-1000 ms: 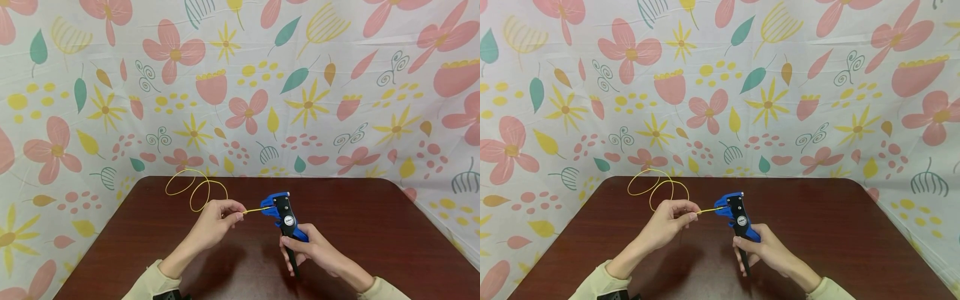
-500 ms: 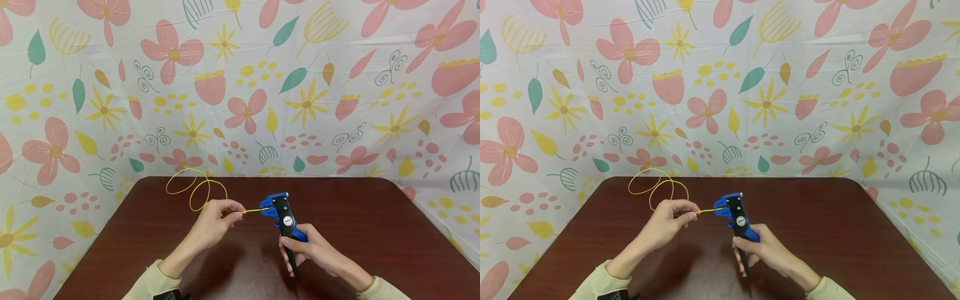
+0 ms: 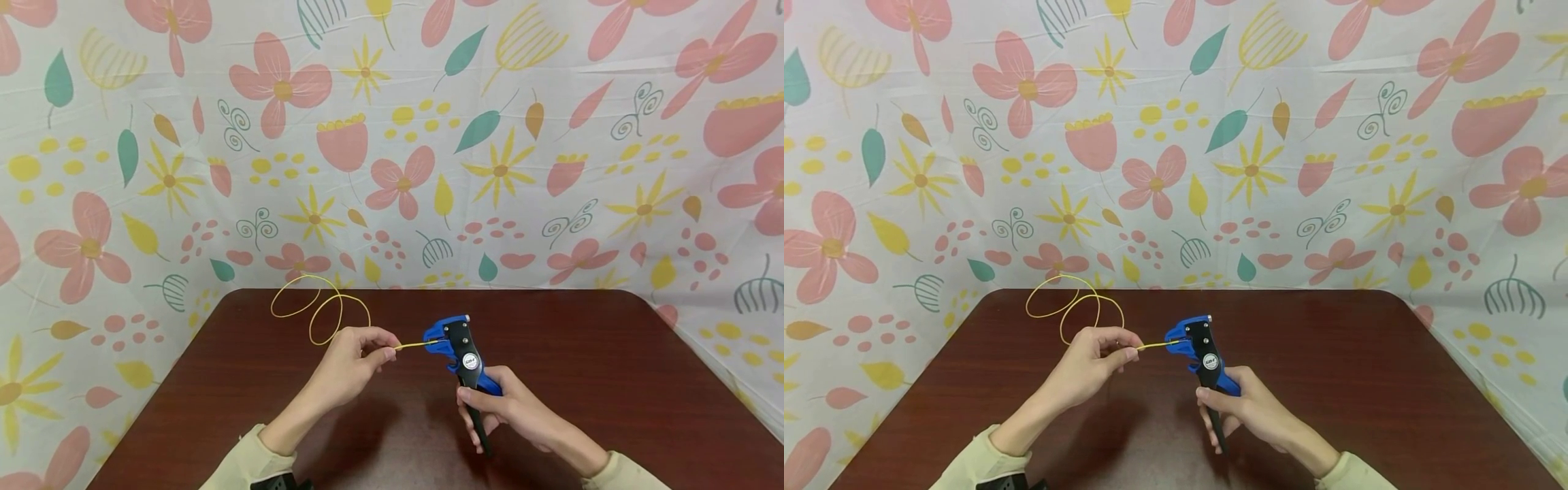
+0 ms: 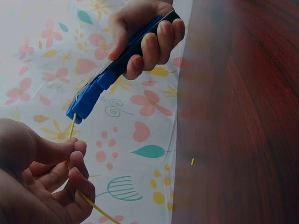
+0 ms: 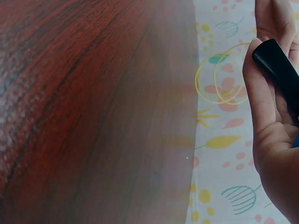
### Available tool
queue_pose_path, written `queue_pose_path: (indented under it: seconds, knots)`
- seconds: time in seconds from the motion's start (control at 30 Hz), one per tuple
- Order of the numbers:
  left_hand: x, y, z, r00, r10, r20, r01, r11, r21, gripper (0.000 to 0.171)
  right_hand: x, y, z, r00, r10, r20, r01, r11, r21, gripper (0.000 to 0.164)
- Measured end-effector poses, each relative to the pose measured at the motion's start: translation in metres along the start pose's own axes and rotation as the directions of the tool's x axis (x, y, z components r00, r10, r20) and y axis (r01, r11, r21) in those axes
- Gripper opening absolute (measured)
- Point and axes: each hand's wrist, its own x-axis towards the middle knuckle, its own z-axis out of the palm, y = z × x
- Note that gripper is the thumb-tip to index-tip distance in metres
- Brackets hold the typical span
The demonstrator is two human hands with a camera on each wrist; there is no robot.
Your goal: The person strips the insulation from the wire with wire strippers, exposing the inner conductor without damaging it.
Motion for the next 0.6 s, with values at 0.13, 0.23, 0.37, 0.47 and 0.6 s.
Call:
queue_pose_path:
  seconds: [0.13, 0.23, 0.37, 0.47, 0.6]
  knots:
    - [0.0001, 0.0003, 0.0000, 1.000, 0.000, 0.001, 0.000, 1.000, -0.004, 0.011, 0.0001, 0.0002, 0.0001, 1.000, 0.002, -0.007, -0.002, 1.000, -0.006, 0.024]
    - [0.0003, -0.0004, -0.0003, 1.000, 0.000, 0.002, 0.000, 1.000, -0.005, 0.010, 0.0004, -0.0001, 0.0004, 1.000, -0.001, -0.012, 0.001, 1.000, -0.010, 0.023]
    - [0.0005, -0.0007, -0.0007, 1.000, -0.001, 0.002, 0.001, 1.000, -0.012, 0.010, 0.0014, -0.0003, 0.0010, 1.000, 0.000, -0.023, -0.001, 1.000, -0.029, 0.021]
    - [0.0006, -0.0003, -0.0009, 1.000, -0.003, 0.003, 0.003, 1.000, -0.011, 0.010, 0.0017, 0.0003, 0.0016, 1.000, 0.000, -0.031, -0.001, 0.999, -0.040, 0.021]
    - [0.0007, -0.0002, -0.0014, 1.000, -0.006, 0.004, 0.006, 1.000, -0.011, 0.010, 0.0020, 0.0009, 0.0019, 1.000, -0.011, -0.023, 0.010, 0.999, -0.040, 0.021]
